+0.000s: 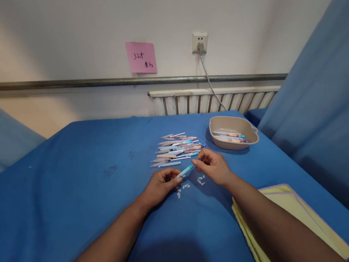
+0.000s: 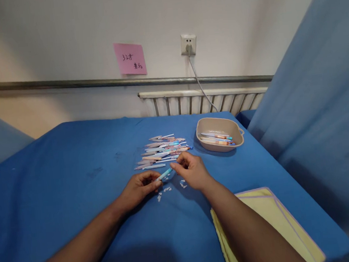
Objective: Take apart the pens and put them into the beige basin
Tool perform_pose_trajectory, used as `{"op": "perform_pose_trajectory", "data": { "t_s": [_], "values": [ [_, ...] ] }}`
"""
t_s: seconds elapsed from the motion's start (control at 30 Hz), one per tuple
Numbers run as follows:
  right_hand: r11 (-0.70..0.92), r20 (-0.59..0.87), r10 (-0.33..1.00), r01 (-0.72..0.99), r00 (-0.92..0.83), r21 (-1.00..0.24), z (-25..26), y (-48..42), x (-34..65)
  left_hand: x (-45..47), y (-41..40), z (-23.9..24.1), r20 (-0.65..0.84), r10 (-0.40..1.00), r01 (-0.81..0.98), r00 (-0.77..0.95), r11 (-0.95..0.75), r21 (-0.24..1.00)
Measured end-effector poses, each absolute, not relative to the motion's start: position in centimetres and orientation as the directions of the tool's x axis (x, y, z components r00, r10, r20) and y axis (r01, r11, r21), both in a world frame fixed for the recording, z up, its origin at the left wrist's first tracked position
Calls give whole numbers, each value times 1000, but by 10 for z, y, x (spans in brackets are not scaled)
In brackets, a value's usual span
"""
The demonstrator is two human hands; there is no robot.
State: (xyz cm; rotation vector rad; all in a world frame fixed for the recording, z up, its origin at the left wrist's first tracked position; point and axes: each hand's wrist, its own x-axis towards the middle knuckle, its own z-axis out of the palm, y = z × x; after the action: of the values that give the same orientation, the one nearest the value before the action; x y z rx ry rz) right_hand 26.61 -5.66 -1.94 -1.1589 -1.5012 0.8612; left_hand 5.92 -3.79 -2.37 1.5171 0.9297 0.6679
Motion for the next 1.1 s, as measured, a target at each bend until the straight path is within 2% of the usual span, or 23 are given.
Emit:
{"op": "perform_pose_trajectory", "data": {
  "t_s": [0.3, 0.6, 0.7, 0.8, 0.93, 1.03, 1.1],
  "values": [
    [320, 338, 941, 349, -10, -881, -21, -58, 266, 60, -44, -22, -125, 818, 168, 561, 35, 985],
    [334, 318, 941, 493, -118, -803, -23, -59, 265, 61, -45, -25, -150, 777, 169, 611, 57, 984],
    [324, 295, 946, 491, -137, -809, -23, -61, 265, 61, -45, -27, -147, 760, 154, 633, 63, 986],
    [314, 265, 948, 393, -174, -864, -25, -63, 265, 61, -44, -29, -146, 753, 144, 642, 69, 987],
    [248, 223, 954, 109, -199, -963, -35, -60, 261, 60, -42, -30, -128, 755, 143, 643, 45, 989],
    [151, 165, 973, -96, -161, -984, -41, -55, 258, 61, -41, -30, -125, 763, 141, 634, 44, 989],
    [139, 152, 985, -146, -79, -979, -41, -51, 259, 61, -41, -29, -131, 771, 145, 623, 50, 988]
  ]
}}
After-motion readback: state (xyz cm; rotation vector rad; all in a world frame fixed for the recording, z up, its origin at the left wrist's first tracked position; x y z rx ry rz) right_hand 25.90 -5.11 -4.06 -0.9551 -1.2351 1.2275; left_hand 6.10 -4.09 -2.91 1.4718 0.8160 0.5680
